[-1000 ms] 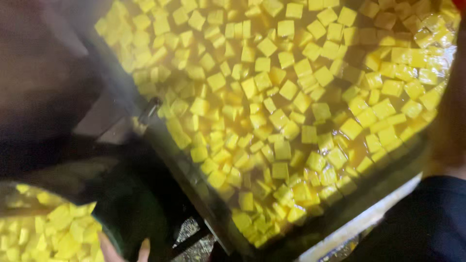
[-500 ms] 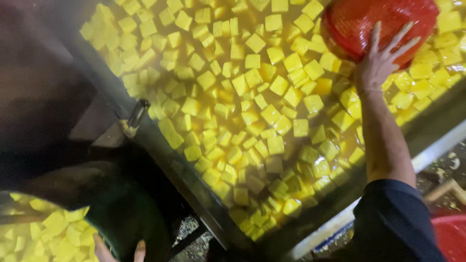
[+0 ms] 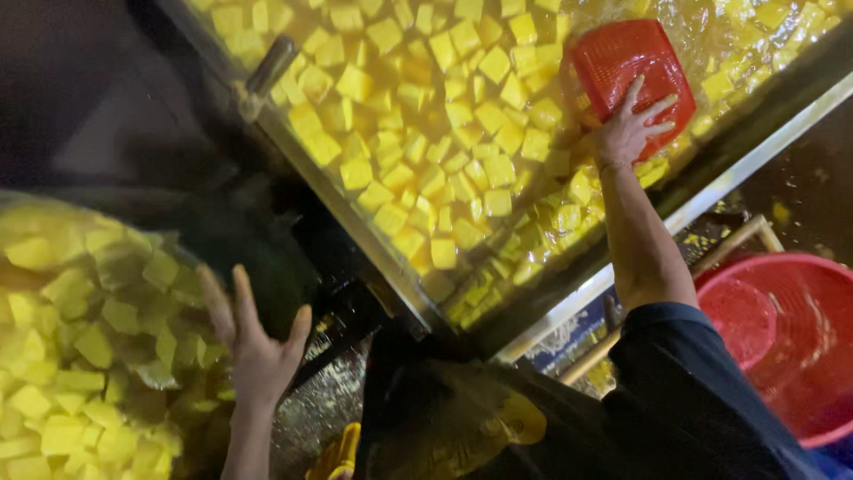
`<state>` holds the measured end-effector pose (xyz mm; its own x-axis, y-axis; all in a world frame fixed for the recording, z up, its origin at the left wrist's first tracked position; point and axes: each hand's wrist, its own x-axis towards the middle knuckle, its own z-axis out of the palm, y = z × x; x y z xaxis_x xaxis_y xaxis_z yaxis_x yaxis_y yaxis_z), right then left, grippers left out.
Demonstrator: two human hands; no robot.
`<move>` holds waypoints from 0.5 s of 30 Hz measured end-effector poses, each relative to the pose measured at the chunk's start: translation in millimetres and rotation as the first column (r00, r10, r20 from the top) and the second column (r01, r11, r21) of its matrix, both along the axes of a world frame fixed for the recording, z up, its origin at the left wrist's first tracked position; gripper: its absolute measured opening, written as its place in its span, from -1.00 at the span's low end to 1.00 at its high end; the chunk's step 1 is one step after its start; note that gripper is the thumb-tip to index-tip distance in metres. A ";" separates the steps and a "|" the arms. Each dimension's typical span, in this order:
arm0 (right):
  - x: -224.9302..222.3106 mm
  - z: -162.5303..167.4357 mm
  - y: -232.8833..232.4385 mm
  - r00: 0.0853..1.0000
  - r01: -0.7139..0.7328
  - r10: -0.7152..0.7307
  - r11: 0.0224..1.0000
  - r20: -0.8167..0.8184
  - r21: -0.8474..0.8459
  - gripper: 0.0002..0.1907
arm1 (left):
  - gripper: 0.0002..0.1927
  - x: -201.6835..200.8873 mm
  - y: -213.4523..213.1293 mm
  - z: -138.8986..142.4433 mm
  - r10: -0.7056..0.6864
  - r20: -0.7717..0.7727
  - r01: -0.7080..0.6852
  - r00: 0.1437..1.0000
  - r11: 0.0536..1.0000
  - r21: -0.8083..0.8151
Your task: The person scoops yellow cut cubes floating in a large water-filled vat and tray using a red perforated basket, drains the cubes, and empties them into blue plastic crates beside the vats. They repeat the scooping and transferring cycle across several containers of cubes.
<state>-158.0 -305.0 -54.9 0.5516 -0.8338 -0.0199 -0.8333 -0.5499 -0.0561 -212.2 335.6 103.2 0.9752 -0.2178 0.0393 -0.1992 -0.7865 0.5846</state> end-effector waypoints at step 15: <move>-39.3 27.1 149.8 0.963 0.263 -0.256 0.962 -0.088 0.077 -0.07 | -0.17 -2.6 -1.1 -9.9 -0.106 0.081 0.111 0.991 0.991 -0.070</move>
